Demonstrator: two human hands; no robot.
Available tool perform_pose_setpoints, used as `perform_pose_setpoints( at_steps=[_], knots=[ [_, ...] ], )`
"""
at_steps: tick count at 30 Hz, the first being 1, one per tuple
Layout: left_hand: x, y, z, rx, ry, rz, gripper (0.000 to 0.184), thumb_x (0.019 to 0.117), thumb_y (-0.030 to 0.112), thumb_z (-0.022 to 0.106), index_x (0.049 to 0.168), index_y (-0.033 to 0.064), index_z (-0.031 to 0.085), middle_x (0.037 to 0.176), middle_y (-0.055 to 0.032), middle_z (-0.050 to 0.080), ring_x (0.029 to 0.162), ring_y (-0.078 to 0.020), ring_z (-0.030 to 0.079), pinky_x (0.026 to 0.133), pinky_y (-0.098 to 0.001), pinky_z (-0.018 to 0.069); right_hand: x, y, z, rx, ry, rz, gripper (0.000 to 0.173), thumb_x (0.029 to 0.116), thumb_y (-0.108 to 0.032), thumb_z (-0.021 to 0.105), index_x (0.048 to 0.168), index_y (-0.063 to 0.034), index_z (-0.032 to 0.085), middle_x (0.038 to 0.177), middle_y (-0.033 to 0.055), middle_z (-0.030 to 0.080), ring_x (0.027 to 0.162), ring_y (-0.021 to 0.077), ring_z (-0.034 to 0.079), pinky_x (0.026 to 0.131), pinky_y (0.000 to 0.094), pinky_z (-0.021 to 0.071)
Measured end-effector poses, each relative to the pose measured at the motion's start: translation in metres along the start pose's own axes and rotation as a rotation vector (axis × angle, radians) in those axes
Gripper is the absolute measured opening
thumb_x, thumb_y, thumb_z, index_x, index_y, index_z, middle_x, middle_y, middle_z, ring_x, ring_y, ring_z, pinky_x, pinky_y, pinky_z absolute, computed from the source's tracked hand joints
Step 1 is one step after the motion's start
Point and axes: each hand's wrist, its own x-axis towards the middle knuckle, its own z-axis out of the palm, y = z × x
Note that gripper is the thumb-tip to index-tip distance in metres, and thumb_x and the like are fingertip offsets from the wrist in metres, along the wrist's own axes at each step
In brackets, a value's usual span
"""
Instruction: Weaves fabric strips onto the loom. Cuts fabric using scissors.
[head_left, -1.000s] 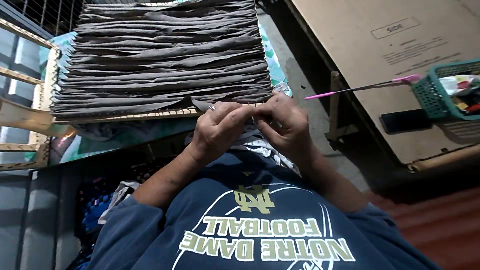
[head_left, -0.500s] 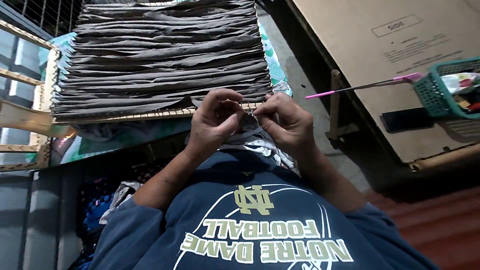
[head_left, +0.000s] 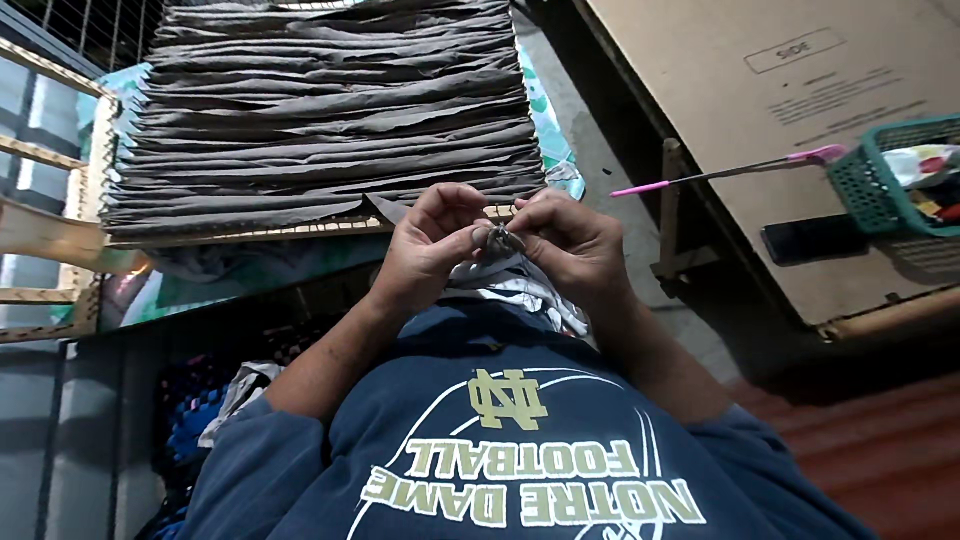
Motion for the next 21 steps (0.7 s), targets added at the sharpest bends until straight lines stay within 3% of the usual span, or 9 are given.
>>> perform_pose_setpoints(
  at_steps=[5,12,16,18,21],
  knots=[
    [0.002,-0.004,0.000,0.129,0.076,0.063,0.025,0.0931,-0.002,0.064,0.114,0.0091,0.058,0.095,0.0010,0.069,0.082,-0.0076,0.067,0.074,-0.0249,0.0586,0.001,0.000,0.004,-0.078,0.029,0.019,0.012,0.0917,0.004,0.065,0.102,0.0042,0.071,0.101,0.0065,0.067,0.092,0.0054,0.064,0.081,0.0191,0.0567],
    [0.005,-0.010,-0.001,0.243,0.112,0.179,0.025,0.0931,-0.004,0.065,0.112,0.0092,0.055,0.096,0.0017,0.067,0.086,-0.0079,0.067,0.081,-0.0278,0.0587,0.002,-0.005,0.010,-0.125,0.046,0.044,0.021,0.0927,0.006,0.059,0.113,0.0069,0.063,0.107,0.0077,0.066,0.092,0.0040,0.064,0.085,0.0206,0.0570],
    [0.006,-0.012,0.001,0.320,0.119,0.230,0.026,0.0920,-0.006,0.064,0.110,0.0086,0.053,0.096,0.0021,0.066,0.086,-0.0071,0.066,0.079,-0.0264,0.0589,0.004,-0.005,0.015,-0.180,0.021,-0.017,0.020,0.0957,-0.003,0.064,0.114,0.0058,0.066,0.108,0.0113,0.066,0.094,0.0089,0.065,0.084,0.0235,0.0573],
    [0.006,-0.012,0.002,0.394,0.114,0.262,0.026,0.0917,-0.008,0.063,0.111,0.0064,0.052,0.097,0.0015,0.065,0.086,-0.0065,0.065,0.079,-0.0253,0.0584,0.005,-0.003,0.016,-0.310,-0.004,-0.076,0.019,0.0977,-0.008,0.064,0.113,0.0013,0.070,0.108,0.0122,0.068,0.101,0.0148,0.065,0.090,0.0298,0.0558],
    [0.006,-0.012,0.003,0.464,0.117,0.315,0.027,0.0900,-0.010,0.063,0.110,0.0042,0.052,0.097,0.0012,0.065,0.086,-0.0049,0.065,0.079,-0.0230,0.0576,0.007,-0.002,0.018,-0.503,-0.006,-0.170,0.015,0.1012,-0.012,0.062,0.109,-0.0050,0.073,0.103,0.0125,0.070,0.105,0.0234,0.066,0.102,0.0491,0.0479]
  ],
)
